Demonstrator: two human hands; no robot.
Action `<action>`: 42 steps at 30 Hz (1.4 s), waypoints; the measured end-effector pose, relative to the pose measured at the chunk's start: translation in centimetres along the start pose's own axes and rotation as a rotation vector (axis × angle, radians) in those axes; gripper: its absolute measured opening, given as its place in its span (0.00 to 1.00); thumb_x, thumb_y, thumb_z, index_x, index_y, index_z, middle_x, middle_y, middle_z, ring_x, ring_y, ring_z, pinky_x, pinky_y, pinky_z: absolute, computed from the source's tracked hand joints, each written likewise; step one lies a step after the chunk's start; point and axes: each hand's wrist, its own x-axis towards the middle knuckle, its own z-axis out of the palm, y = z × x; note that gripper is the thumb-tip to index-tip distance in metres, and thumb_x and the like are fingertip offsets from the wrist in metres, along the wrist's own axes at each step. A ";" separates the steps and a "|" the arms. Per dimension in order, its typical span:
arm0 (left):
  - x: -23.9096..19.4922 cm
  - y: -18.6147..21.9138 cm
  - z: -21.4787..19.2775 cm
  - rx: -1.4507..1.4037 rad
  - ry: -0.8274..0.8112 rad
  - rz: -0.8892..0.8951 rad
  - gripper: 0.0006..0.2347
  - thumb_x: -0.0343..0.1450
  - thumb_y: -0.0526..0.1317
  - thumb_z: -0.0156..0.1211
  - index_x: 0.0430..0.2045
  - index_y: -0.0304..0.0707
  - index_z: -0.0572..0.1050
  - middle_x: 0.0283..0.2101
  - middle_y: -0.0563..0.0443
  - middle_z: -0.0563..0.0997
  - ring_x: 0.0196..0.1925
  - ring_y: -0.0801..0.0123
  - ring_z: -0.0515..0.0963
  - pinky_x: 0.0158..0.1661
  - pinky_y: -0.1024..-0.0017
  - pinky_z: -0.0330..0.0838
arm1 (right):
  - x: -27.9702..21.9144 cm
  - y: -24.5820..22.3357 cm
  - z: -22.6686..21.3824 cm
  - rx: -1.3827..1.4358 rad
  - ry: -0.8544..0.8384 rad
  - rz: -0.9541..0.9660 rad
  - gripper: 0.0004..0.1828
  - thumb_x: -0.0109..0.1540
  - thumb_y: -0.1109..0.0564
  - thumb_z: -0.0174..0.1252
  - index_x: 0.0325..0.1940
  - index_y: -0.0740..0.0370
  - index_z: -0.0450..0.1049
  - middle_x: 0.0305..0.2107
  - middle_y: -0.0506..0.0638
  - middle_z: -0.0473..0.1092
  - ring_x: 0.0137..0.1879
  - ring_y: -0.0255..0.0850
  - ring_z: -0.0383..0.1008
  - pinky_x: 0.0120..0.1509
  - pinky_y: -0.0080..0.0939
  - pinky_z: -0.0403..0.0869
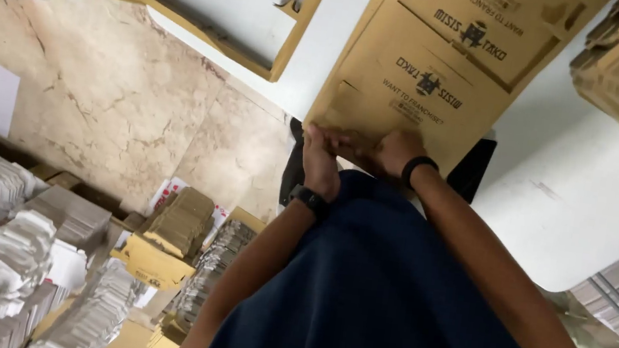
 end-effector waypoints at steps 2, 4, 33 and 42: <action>-1.1 0.6 -0.1 -0.027 -0.005 -0.032 0.16 0.82 0.52 0.37 0.31 0.42 0.61 0.23 0.57 0.67 0.31 0.62 0.78 0.48 0.63 0.71 | -1.4 -1.1 0.2 0.066 0.029 0.029 0.15 0.57 0.56 0.54 0.25 0.65 0.83 0.24 0.59 0.77 0.36 0.54 0.79 0.44 0.54 0.79; -1.0 0.7 -0.1 -0.166 0.028 -0.165 0.15 0.81 0.52 0.40 0.29 0.45 0.61 0.22 0.61 0.57 0.22 0.64 0.66 0.34 0.63 0.73 | -1.6 -1.1 0.4 0.151 0.065 0.129 0.16 0.58 0.47 0.56 0.27 0.56 0.85 0.26 0.54 0.79 0.40 0.55 0.80 0.49 0.52 0.79; -1.6 5.5 7.5 1.419 -0.881 1.169 0.37 0.61 0.47 0.79 0.64 0.40 0.65 0.68 0.35 0.62 0.72 0.35 0.61 0.70 0.38 0.57 | -5.6 10.9 20.1 1.427 0.496 0.550 0.33 0.73 0.32 0.52 0.53 0.70 0.71 0.28 0.65 0.75 0.24 0.50 0.78 0.24 0.45 0.78; -2.0 0.5 11.5 2.121 -1.218 0.640 0.50 0.59 0.46 0.78 0.74 0.75 0.47 0.78 0.56 0.22 0.78 0.45 0.16 0.61 0.13 0.23 | -4.9 3.1 16.4 1.824 0.919 0.697 0.16 0.69 0.50 0.55 0.46 0.57 0.56 0.31 0.62 0.73 0.27 0.47 0.79 0.30 0.42 0.81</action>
